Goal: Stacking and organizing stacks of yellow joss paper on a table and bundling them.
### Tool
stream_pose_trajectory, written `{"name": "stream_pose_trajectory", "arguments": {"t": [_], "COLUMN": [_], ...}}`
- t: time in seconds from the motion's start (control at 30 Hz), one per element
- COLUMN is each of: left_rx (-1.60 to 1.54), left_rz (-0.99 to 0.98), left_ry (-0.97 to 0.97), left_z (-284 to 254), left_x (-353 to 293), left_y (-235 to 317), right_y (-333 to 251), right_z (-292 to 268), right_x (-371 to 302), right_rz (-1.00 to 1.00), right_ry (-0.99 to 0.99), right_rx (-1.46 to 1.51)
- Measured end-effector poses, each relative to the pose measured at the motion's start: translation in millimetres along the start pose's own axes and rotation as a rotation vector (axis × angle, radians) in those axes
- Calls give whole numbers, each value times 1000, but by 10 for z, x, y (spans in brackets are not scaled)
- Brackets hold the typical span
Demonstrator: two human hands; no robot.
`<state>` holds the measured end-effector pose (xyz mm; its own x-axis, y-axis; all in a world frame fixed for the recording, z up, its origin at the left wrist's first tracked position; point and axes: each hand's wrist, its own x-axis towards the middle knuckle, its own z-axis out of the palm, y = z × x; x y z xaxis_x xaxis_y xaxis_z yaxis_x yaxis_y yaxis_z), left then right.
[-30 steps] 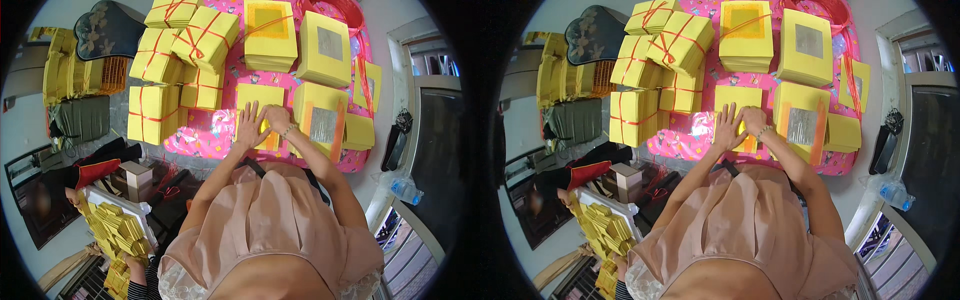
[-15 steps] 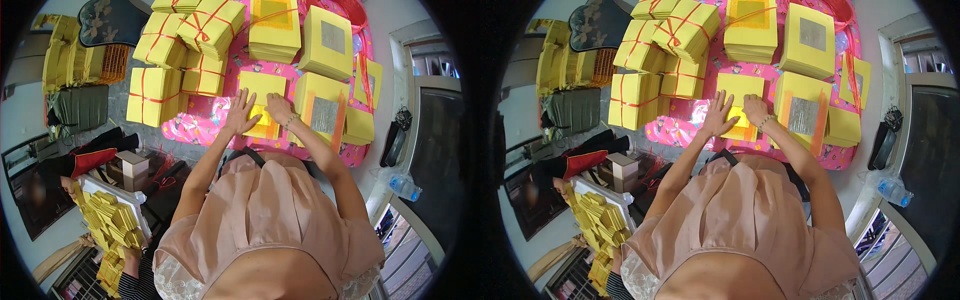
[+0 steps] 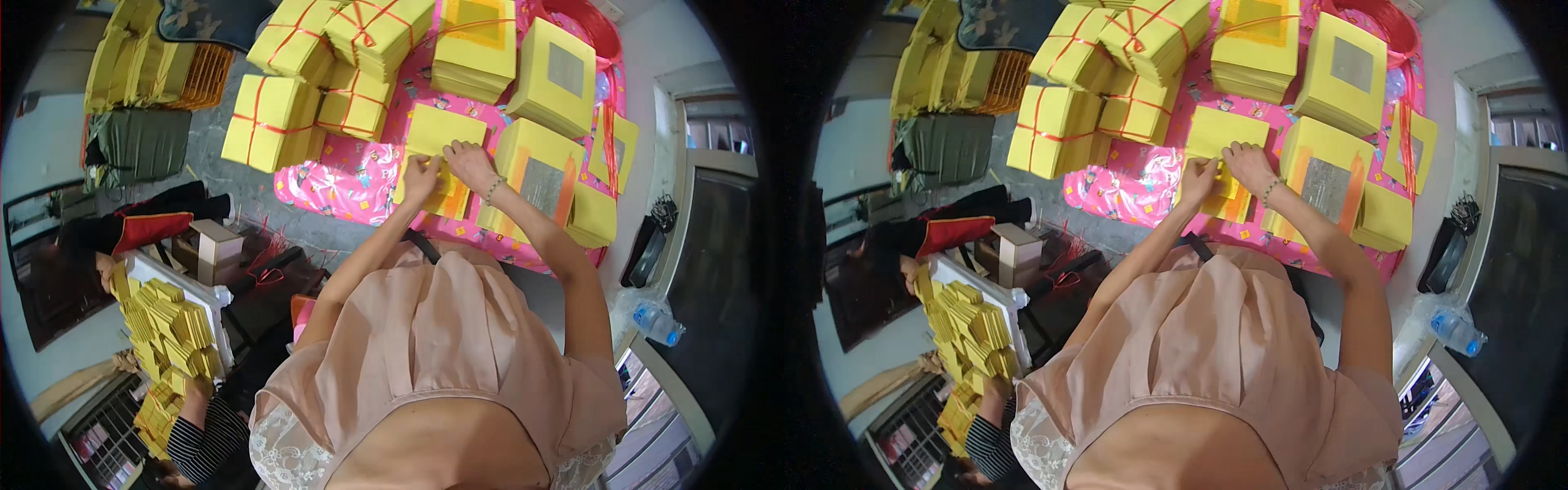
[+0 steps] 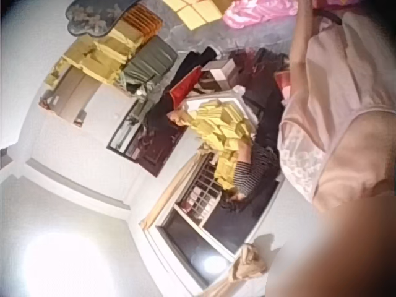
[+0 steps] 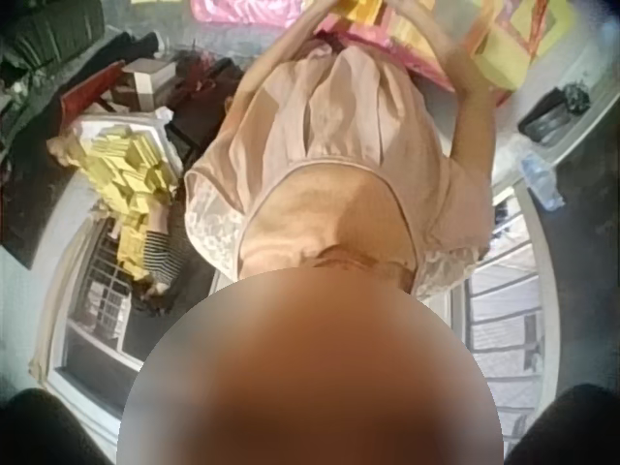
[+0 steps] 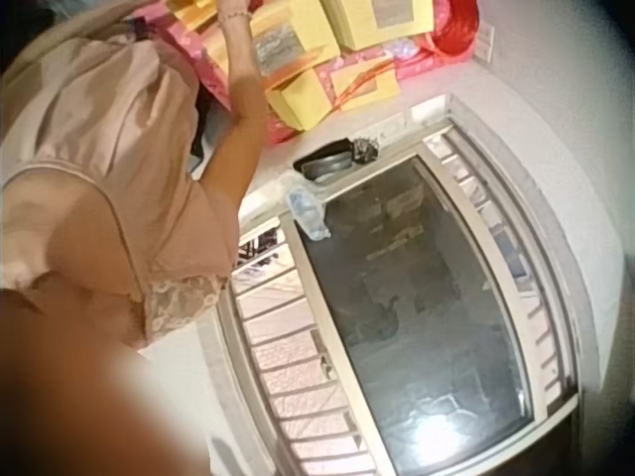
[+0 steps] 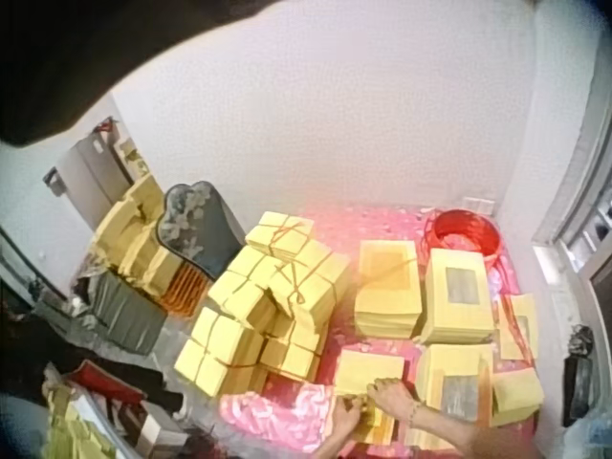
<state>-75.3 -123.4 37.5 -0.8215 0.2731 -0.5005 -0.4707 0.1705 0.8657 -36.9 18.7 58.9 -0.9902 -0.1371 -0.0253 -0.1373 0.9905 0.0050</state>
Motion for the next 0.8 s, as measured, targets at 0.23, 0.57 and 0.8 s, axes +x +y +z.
{"name": "stream_pose_trajectory", "arguments": {"t": [0.23,0.57,0.8], "left_rx": [-437,-335,-385], "left_rz": [-133,-196,-183], "left_ry": [31,29,208], "left_z": [150,-1410,-1886], "left_x": [127,-670,-605], "left_y": [129,8,-273], "right_y": [-50,-397,-587], "right_z": [-158,-526,-396], "right_x": [-62,-485,-639], "right_rz": [-29,176,111], "right_ry": [99,-54,-293], "right_rx": [-15,440,263]}}
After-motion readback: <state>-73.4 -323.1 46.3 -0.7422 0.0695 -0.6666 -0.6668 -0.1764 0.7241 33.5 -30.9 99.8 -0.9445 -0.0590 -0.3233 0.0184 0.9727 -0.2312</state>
